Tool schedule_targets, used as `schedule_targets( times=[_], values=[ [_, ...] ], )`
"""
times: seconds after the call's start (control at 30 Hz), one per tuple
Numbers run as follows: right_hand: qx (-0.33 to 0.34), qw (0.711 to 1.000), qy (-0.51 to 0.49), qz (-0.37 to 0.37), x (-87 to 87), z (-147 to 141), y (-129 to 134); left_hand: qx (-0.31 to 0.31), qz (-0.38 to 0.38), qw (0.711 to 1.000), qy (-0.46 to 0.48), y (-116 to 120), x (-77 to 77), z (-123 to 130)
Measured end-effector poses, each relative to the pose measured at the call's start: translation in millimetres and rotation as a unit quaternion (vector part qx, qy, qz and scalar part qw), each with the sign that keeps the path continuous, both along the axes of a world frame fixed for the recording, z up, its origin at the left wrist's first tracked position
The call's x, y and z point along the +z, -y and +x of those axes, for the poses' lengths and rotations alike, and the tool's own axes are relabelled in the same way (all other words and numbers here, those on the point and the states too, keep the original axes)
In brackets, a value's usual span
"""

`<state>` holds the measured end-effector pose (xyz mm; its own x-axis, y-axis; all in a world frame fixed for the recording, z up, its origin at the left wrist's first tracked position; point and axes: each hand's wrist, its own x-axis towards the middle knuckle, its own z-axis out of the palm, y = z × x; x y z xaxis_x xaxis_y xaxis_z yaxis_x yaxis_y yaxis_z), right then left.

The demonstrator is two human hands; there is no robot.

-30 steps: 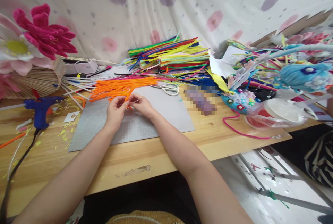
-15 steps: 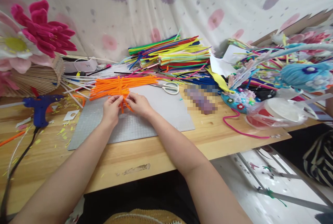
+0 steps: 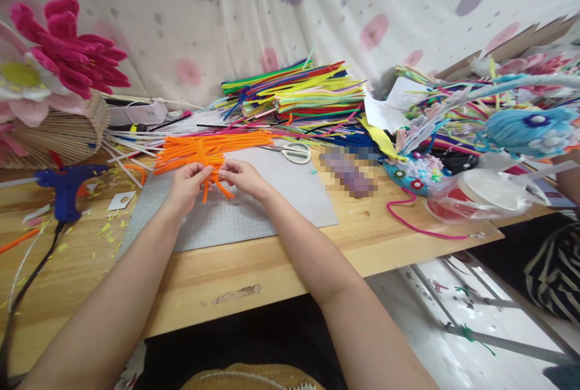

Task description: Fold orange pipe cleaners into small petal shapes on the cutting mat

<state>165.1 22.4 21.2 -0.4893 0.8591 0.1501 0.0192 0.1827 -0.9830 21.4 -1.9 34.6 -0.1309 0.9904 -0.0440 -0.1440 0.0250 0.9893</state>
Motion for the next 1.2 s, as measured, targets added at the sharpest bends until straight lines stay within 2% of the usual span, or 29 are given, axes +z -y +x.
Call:
schedule_targets(
  times=[0.17,0.4,0.5,0.63,0.73,0.8,1.07,1.2],
  values=[
    [0.02,1.0,-0.008,-0.01,0.2,-5.4,4.1,0.037,-0.016,0.999,0.032,1.3,-1.0,4.9],
    [0.002,1.0,-0.022,-0.013,-4.3,-18.9,4.6,0.098,-0.019,0.986,0.13,-1.5,-7.1,9.9],
    [-0.007,0.998,-0.035,-0.052,-5.2,-15.7,5.5,0.081,-0.015,0.986,0.143,-2.1,-7.9,9.9],
    [-0.001,0.99,-0.068,-0.125,-6.1,-5.8,7.9,0.034,-0.024,0.993,0.114,-1.0,-7.4,9.5],
    [0.003,0.983,-0.108,-0.15,-7.6,-2.1,7.0,-0.012,-0.047,0.994,0.098,0.1,-7.1,7.6],
    [0.008,0.981,-0.112,-0.157,-8.7,-2.2,5.7,-0.018,-0.052,0.994,0.093,0.1,-7.1,5.7],
    [0.026,0.991,-0.062,-0.116,-9.6,-12.7,7.4,0.085,-0.025,0.988,0.124,-3.6,-6.7,3.8],
    [0.014,0.994,-0.041,-0.1,-10.8,-16.5,8.6,0.119,-0.037,0.981,0.147,-3.0,-5.4,5.9]
  ],
)
